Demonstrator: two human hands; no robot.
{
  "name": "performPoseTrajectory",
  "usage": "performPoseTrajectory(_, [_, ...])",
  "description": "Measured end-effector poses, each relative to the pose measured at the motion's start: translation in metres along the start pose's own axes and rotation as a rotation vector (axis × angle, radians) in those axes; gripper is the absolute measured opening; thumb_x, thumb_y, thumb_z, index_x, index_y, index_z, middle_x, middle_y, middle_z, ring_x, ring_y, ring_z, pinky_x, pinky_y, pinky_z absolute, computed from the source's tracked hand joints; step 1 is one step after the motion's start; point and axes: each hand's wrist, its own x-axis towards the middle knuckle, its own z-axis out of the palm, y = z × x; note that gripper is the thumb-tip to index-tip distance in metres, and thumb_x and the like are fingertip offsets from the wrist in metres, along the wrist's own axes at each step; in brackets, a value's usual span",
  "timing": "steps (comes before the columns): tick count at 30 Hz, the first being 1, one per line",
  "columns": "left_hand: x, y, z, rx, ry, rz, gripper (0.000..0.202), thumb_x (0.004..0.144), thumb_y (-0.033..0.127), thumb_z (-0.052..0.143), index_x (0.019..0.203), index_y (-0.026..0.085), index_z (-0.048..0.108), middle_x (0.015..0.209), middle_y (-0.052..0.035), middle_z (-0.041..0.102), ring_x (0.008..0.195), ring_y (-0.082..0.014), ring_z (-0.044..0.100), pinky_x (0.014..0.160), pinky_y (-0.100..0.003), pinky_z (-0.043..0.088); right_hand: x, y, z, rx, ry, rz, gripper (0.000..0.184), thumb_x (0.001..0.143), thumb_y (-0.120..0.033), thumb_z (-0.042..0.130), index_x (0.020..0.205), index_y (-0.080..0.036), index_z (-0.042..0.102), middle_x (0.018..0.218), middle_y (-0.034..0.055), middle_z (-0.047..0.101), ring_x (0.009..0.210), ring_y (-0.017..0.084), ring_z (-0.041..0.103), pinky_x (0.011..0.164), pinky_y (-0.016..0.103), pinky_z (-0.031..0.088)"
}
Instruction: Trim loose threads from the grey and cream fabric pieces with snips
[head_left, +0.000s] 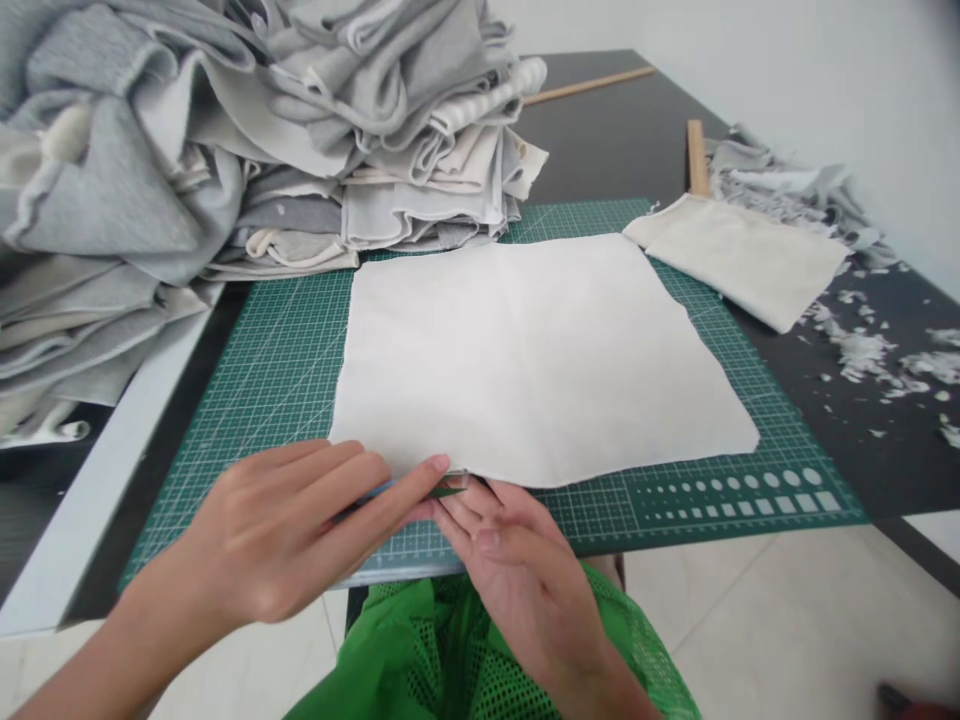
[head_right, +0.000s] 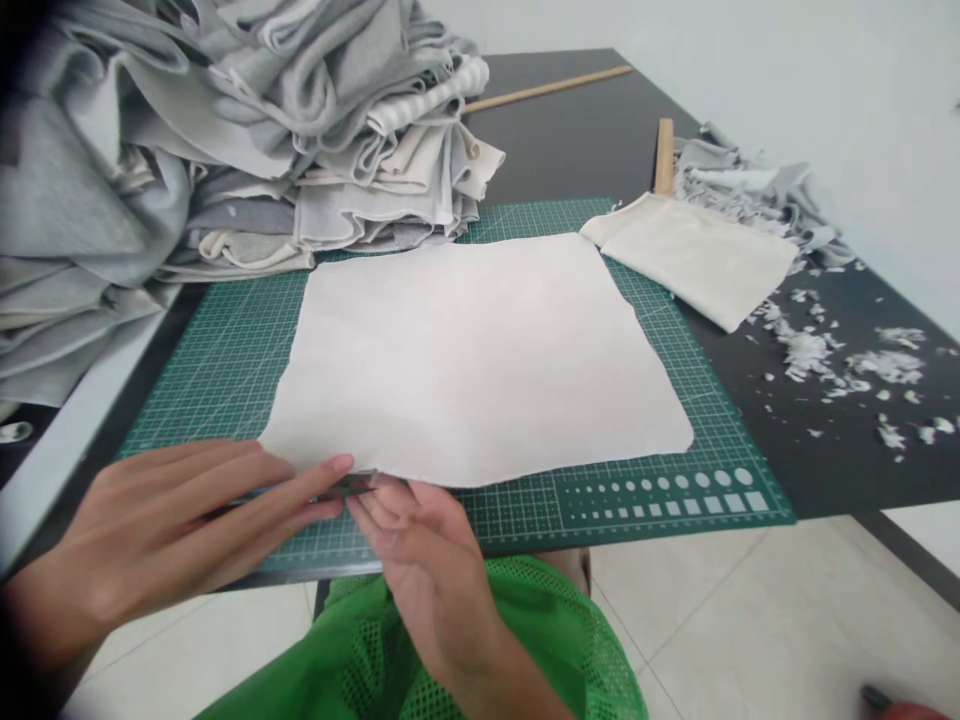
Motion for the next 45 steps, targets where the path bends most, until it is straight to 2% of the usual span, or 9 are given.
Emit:
performPoseTrajectory(2, [0.002, 0.002, -0.002, 0.024, -0.031, 0.020, 0.047, 0.089, 0.018, 0.070, 0.134, 0.010, 0.058, 0.082, -0.0042, 0.068, 0.067, -0.0154, 0.059, 0.057, -0.032, 0.049, 0.001, -0.003, 0.000, 0.003, -0.033, 0.003, 0.035, 0.077, -0.005, 0.057, 0.098, -0.025, 0.077, 0.126, 0.0026, 0.071, 0.130, 0.024, 0.056, 0.120, 0.049, 0.028])
performPoseTrajectory(5, [0.006, 0.005, -0.005, 0.017, -0.046, -0.005, 0.044, 0.090, 0.019, 0.068, 0.132, 0.008, 0.059, 0.079, -0.0048, 0.066, 0.066, -0.0165, 0.058, 0.055, -0.033, 0.048, 0.002, -0.005, 0.000, 0.018, -0.059, 0.008, 0.033, 0.078, -0.006, 0.057, 0.094, -0.025, 0.078, 0.129, 0.0015, 0.070, 0.131, 0.022, 0.056, 0.121, 0.047, 0.028])
performPoseTrajectory(8, [0.008, 0.006, -0.005, 0.017, -0.049, -0.025, 0.040, 0.091, 0.018, 0.066, 0.129, 0.008, 0.061, 0.078, -0.0052, 0.065, 0.065, -0.0173, 0.058, 0.053, -0.034, 0.047, 0.001, -0.005, -0.002, 0.043, -0.044, 0.018, 0.034, 0.077, -0.006, 0.059, 0.096, -0.027, 0.078, 0.124, -0.0001, 0.073, 0.127, 0.021, 0.059, 0.120, 0.045, 0.029])
performPoseTrajectory(16, [0.010, 0.001, -0.002, 0.046, -0.078, 0.038, 0.046, 0.092, 0.016, 0.060, 0.137, 0.007, 0.056, 0.084, -0.0053, 0.068, 0.066, -0.0151, 0.059, 0.053, -0.031, 0.046, 0.002, -0.005, -0.003, 0.096, -0.065, 0.029, 0.039, 0.077, -0.004, 0.060, 0.099, -0.030, 0.077, 0.108, -0.0044, 0.078, 0.118, 0.014, 0.064, 0.117, 0.037, 0.034])
performPoseTrajectory(21, [0.014, 0.001, -0.003, 0.039, -0.083, 0.064, 0.042, 0.093, 0.012, 0.057, 0.133, 0.002, 0.058, 0.082, -0.0069, 0.066, 0.065, -0.0155, 0.059, 0.050, -0.030, 0.043, 0.002, -0.007, -0.004, 0.120, -0.062, 0.045, 0.038, 0.078, -0.004, 0.062, 0.099, -0.032, 0.077, 0.112, -0.0057, 0.077, 0.119, 0.014, 0.064, 0.119, 0.039, 0.031])
performPoseTrajectory(27, [0.014, 0.007, -0.007, 0.033, -0.118, 0.025, 0.039, 0.095, 0.011, 0.050, 0.132, -0.001, 0.057, 0.086, -0.0112, 0.069, 0.068, -0.0192, 0.063, 0.055, -0.034, 0.049, 0.002, -0.008, -0.003, 0.099, -0.041, 0.060, 0.036, 0.076, -0.006, 0.062, 0.095, -0.032, 0.078, 0.113, -0.0043, 0.077, 0.123, 0.020, 0.062, 0.122, 0.048, 0.026])
performPoseTrajectory(30, [0.015, 0.008, -0.006, 0.037, -0.108, 0.028, 0.040, 0.095, 0.011, 0.050, 0.133, -0.001, 0.055, 0.087, -0.0118, 0.070, 0.069, -0.0196, 0.064, 0.056, -0.035, 0.052, 0.002, -0.008, -0.001, 0.081, -0.038, 0.059, 0.037, 0.076, -0.005, 0.059, 0.094, -0.030, 0.078, 0.114, -0.0041, 0.077, 0.123, 0.020, 0.062, 0.121, 0.047, 0.027])
performPoseTrajectory(39, [0.013, 0.008, -0.008, 0.030, -0.140, 0.021, 0.041, 0.096, 0.013, 0.047, 0.134, -0.002, 0.053, 0.090, -0.0133, 0.071, 0.072, -0.0216, 0.067, 0.055, -0.035, 0.054, 0.001, -0.007, -0.003, 0.071, -0.049, 0.041, 0.041, 0.079, -0.004, 0.056, 0.105, -0.028, 0.077, 0.119, -0.0035, 0.075, 0.125, 0.018, 0.061, 0.118, 0.040, 0.035])
performPoseTrajectory(45, [0.011, 0.006, -0.003, -0.017, -0.110, -0.001, 0.040, 0.096, 0.013, 0.051, 0.134, 0.000, 0.056, 0.088, -0.0103, 0.069, 0.069, -0.0179, 0.064, 0.052, -0.032, 0.049, 0.002, -0.008, -0.001, 0.092, -0.051, 0.043, 0.042, 0.078, -0.004, 0.056, 0.105, -0.030, 0.076, 0.119, -0.0029, 0.075, 0.126, 0.019, 0.061, 0.122, 0.047, 0.025])
